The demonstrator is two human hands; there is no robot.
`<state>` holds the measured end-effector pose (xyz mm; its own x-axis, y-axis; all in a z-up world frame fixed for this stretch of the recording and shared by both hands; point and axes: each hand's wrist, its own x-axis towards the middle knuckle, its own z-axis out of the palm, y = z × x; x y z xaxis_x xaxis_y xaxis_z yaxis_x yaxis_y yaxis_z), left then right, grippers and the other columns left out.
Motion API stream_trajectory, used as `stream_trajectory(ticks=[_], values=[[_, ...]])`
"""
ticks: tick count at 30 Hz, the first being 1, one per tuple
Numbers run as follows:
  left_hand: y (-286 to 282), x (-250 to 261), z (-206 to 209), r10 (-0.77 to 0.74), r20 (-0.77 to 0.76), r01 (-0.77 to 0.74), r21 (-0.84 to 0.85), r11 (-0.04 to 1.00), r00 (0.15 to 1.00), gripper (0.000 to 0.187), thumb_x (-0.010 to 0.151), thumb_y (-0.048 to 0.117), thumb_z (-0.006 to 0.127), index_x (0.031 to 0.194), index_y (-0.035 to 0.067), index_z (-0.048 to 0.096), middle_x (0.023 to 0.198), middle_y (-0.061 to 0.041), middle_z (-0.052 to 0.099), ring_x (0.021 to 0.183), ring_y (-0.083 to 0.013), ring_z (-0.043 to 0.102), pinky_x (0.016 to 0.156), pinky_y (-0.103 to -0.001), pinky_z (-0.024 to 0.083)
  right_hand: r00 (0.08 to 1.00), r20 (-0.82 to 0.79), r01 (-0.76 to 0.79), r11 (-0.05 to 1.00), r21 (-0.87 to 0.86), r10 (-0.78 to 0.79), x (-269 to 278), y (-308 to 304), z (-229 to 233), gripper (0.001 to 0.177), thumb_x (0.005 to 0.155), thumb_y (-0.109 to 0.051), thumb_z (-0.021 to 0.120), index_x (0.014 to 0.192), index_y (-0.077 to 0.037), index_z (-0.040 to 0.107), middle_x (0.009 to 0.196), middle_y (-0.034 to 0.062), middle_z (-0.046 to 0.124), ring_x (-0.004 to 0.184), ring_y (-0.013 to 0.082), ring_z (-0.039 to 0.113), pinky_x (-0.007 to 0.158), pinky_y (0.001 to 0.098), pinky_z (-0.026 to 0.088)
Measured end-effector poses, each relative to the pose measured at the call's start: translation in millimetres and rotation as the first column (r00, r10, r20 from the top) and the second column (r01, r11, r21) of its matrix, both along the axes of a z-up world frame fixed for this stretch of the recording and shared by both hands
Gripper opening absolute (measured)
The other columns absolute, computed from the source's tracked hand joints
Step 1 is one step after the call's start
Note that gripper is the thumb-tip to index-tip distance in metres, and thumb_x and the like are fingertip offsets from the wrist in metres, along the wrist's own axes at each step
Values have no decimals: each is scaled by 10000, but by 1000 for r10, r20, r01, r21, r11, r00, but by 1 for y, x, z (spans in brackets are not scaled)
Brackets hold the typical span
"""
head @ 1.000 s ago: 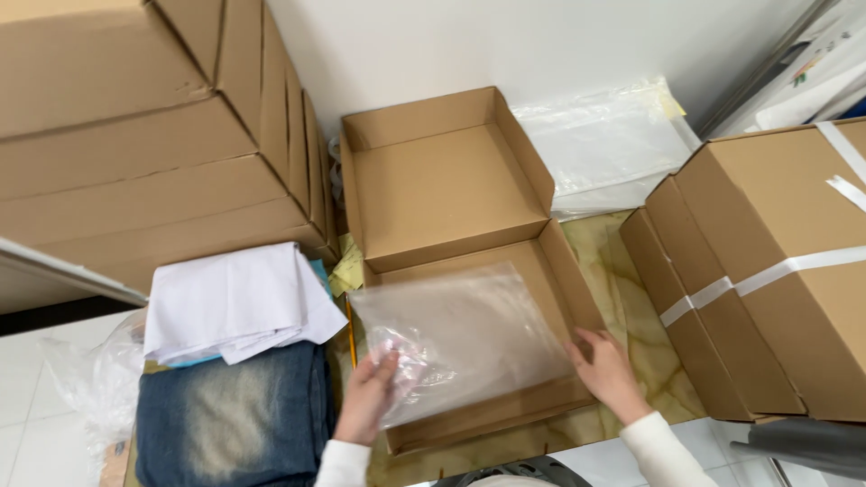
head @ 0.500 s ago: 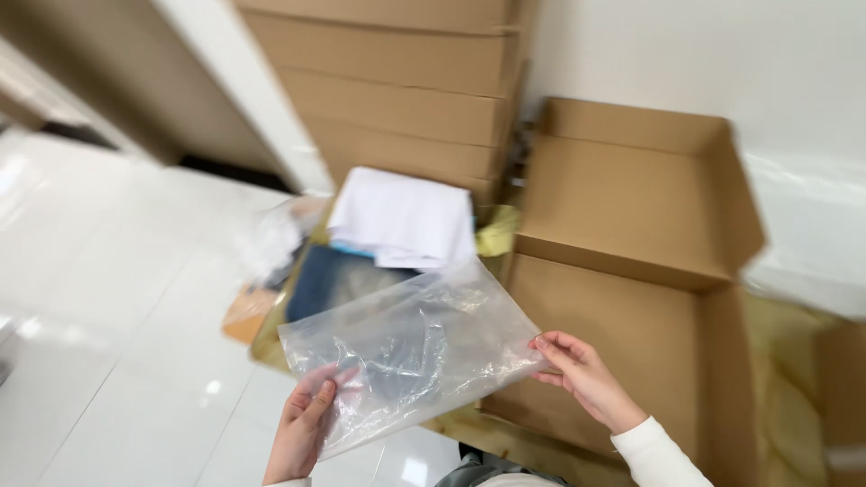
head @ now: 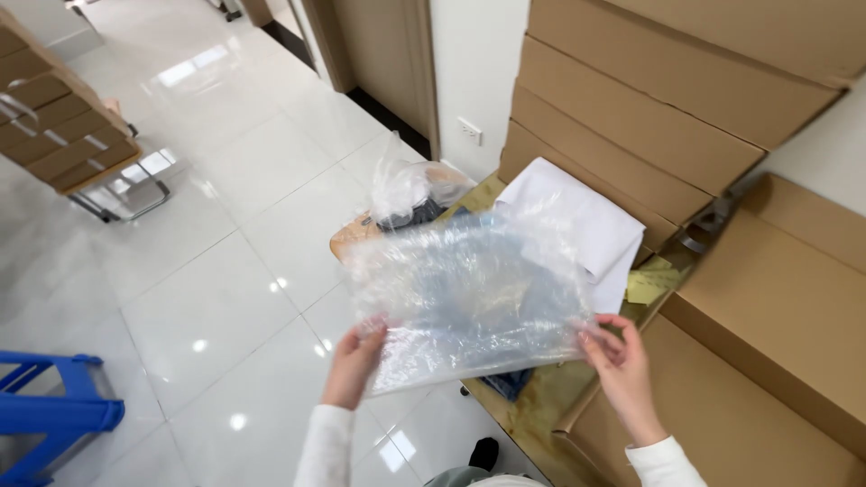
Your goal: The person packs folded clothes, including jeans and shirts, into cardboard boxes. They place the clothes inside clear plastic bags, put the bags into the boxes, and then close the boxes. The person also ties a white ribbon around the closed boxes.
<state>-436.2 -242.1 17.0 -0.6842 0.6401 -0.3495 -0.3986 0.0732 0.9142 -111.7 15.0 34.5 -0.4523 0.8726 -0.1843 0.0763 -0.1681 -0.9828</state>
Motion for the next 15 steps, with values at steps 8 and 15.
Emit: stream_trajectory(ticks=[8, 15], values=[[14, 11, -81, 72, 197, -47, -129, 991, 978, 410, 1014, 316, 549, 1287, 28, 654, 1131, -76, 756, 938, -154, 713, 819, -307, 550, 985, 171, 72, 964, -258, -27, 18, 14, -89, 278, 991, -255, 624, 1117, -8, 625, 1100, 69, 654, 982, 169, 659, 821, 417, 623], [8, 9, -102, 67, 236, -45, -98, 994, 969, 413, 1036, 324, 566, 1184, -35, 706, 1052, -74, 756, 886, -124, 679, 830, -289, 542, 966, 177, 202, 977, -69, -188, 27, 22, -140, 278, 1035, -166, 677, 1176, 22, 528, 1046, 221, 678, 892, 227, 629, 691, 364, 493]])
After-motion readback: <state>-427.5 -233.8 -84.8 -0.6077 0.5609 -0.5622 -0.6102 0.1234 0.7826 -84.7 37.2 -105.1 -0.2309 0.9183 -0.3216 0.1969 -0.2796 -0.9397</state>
